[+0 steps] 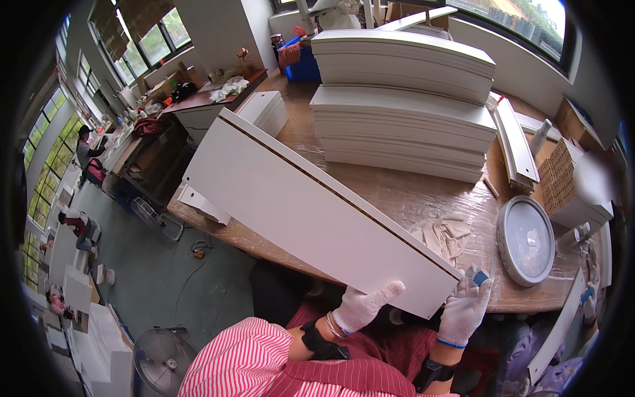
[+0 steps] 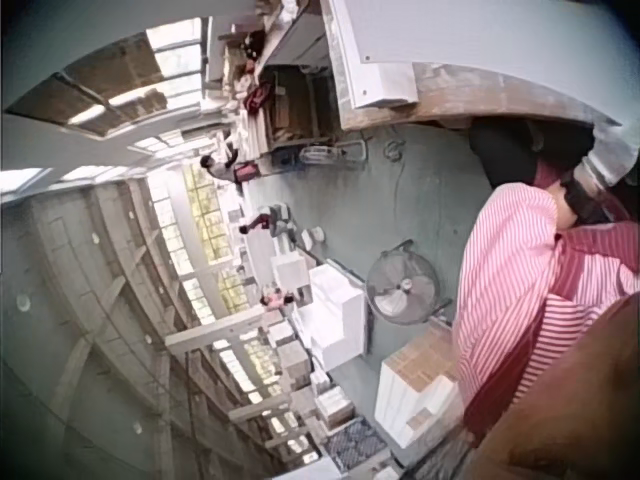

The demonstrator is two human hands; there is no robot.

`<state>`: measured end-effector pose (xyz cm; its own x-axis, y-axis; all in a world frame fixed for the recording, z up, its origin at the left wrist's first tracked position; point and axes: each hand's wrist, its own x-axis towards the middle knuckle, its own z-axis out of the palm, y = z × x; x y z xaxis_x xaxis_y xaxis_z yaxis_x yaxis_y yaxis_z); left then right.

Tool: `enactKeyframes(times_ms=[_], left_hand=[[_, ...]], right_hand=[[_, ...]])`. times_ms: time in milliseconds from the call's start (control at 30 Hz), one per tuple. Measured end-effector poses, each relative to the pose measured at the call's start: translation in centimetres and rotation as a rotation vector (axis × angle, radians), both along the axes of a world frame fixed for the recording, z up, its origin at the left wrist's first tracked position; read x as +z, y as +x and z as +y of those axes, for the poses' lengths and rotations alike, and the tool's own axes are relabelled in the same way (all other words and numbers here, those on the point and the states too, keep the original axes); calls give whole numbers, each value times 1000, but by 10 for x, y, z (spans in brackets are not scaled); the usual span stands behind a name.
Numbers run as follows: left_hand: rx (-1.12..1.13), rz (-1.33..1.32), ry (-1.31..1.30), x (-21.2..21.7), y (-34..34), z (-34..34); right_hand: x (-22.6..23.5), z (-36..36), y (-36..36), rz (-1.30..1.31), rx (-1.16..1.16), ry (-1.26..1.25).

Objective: Applying polish or finish to white furniture panels using a sanding sponge.

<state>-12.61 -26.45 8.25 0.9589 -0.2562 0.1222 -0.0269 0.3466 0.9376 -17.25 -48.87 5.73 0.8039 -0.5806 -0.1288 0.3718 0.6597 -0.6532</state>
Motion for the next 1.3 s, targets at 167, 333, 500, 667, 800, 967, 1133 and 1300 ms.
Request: enactKeyframes(times_ms=[167,333,500,667,800,967,1133,1300], left_hand=[[0,-7,61,-8,-1,-4],[-85,39,170,8,1,7],[44,0,-109,25,14,30],[315,-446,427,22,26,65],[299,164,-237,26,44,76],[329,157,-229,31,53,65],[317,29,-219,16,43,54],[249,57,-229,23,38,45]], right_hand=[[0,2,13,10,-96,65],[8,4,23,69,-142,113],[20,5,38,142,-211,75],[22,-17,40,207,-339,-532],[0,-69,23,381,-454,-868],[-23,-150,9,687,-727,-1342],[-36,-229,5,1044,-488,-1750],[-9,-175,7,899,-645,-1947]])
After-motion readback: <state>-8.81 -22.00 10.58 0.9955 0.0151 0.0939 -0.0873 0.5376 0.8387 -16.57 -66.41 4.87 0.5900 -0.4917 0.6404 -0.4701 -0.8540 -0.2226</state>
